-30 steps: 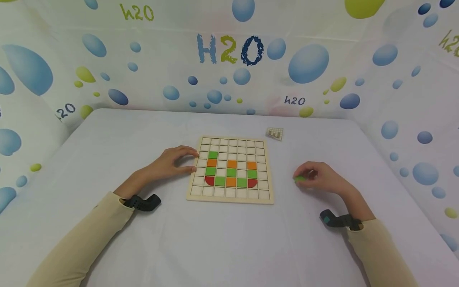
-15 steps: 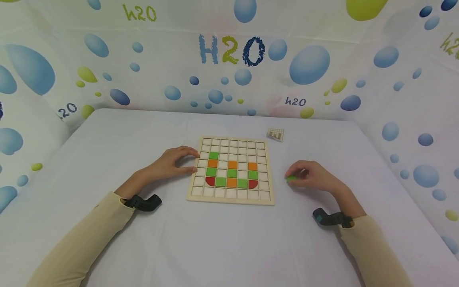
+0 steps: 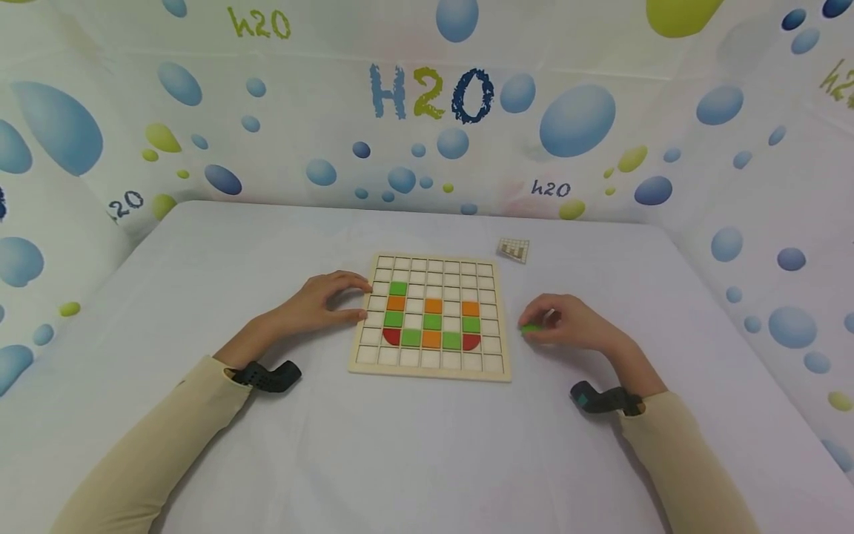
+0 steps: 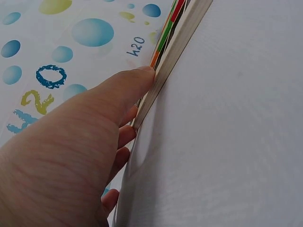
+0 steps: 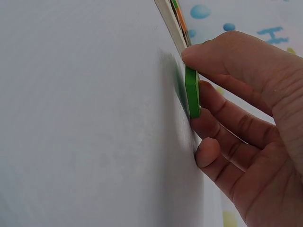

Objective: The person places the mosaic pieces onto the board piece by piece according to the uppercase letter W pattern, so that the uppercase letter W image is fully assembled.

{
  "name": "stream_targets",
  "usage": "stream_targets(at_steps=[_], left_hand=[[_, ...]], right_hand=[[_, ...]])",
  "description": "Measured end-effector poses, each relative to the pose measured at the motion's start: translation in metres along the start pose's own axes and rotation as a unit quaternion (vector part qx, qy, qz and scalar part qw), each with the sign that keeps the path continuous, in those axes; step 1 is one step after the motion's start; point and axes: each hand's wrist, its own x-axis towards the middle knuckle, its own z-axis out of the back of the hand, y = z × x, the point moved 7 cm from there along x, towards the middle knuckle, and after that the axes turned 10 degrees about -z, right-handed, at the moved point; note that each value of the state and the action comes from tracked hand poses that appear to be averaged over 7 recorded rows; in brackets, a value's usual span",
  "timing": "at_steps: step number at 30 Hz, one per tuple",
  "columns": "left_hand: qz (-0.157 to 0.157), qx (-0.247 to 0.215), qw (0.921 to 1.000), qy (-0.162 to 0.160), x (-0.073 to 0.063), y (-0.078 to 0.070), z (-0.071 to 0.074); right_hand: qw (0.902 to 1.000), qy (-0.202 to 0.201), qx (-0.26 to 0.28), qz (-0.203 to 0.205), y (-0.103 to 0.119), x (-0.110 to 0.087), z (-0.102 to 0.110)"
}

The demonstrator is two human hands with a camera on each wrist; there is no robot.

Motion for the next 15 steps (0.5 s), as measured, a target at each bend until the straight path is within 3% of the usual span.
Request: stream_targets(at_steps=[8, 15], left_hand=[[0.003, 0.001, 1.0, -0.002, 0.006, 0.006, 0.001], [0.011, -0.001, 0.9999, -0.001, 0.012, 0.012, 0.003]], right_hand=[[1.0, 0.005, -0.005, 0.0, 0.002, 0.016, 0.001], [0.9997, 0.005, -0.001, 0.026, 0.003, 0.029, 0.004]])
